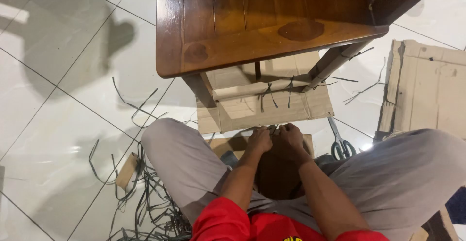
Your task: Wrapping a wooden chair leg with cardboard and securing it with plastic ties
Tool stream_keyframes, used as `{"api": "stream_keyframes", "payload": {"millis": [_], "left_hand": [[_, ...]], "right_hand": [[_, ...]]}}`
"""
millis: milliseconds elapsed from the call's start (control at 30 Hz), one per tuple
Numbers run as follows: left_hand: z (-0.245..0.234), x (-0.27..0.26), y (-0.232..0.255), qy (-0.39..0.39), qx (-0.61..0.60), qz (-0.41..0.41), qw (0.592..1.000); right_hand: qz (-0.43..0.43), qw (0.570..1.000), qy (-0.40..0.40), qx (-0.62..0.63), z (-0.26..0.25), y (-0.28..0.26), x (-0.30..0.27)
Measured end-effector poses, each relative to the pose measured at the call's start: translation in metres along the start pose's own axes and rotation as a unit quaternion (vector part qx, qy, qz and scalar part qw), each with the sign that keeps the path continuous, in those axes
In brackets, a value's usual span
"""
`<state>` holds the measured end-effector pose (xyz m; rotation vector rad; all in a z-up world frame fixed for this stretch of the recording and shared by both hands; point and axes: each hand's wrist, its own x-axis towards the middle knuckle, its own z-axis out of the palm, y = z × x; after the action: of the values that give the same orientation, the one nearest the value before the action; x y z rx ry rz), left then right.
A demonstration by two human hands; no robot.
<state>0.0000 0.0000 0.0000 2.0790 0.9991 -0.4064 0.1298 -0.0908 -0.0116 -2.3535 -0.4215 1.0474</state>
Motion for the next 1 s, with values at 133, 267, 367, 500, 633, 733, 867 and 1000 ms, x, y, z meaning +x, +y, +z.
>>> {"api": "stream_keyframes", "payload": {"millis": [133, 267, 367, 500, 633, 733, 867, 1000], "left_hand": [[-0.002, 0.000, 0.002, 0.037, -0.069, -0.030, 0.996], [-0.002, 0.031, -0.003, 0.121, -0.145, -0.080, 0.979], [0.002, 0.081, -0.031, 0.219, -0.286, -0.149, 0.921], [-0.061, 0.023, 0.006, 0.267, -0.435, -0.114, 0.852], [-0.090, 0.009, 0.019, 0.357, -0.492, -0.093, 0.789], [-0.109, 0.000, 0.023, 0.406, -0.537, -0.072, 0.736], [-0.113, 0.012, 0.016, 0.446, -0.602, -0.024, 0.662], [-0.105, 0.015, 0.015, 0.446, -0.587, -0.041, 0.674]], "right_hand": [[-0.001, 1.000, 0.012, -0.006, 0.011, 0.017, 0.022], [-0.011, 1.000, 0.012, 0.012, 0.016, 0.031, 0.035], [-0.037, 0.997, -0.009, 0.072, 0.009, 0.029, 0.029], [-0.028, 0.942, -0.086, 0.324, -0.018, -0.041, -0.042], [0.033, 0.895, -0.196, 0.400, -0.050, -0.109, -0.115], [0.029, 0.871, -0.204, 0.446, -0.044, -0.099, -0.106], [-0.023, 0.846, -0.200, 0.494, -0.037, -0.082, -0.087], [-0.017, 0.861, -0.185, 0.473, -0.026, -0.064, -0.066]]}}
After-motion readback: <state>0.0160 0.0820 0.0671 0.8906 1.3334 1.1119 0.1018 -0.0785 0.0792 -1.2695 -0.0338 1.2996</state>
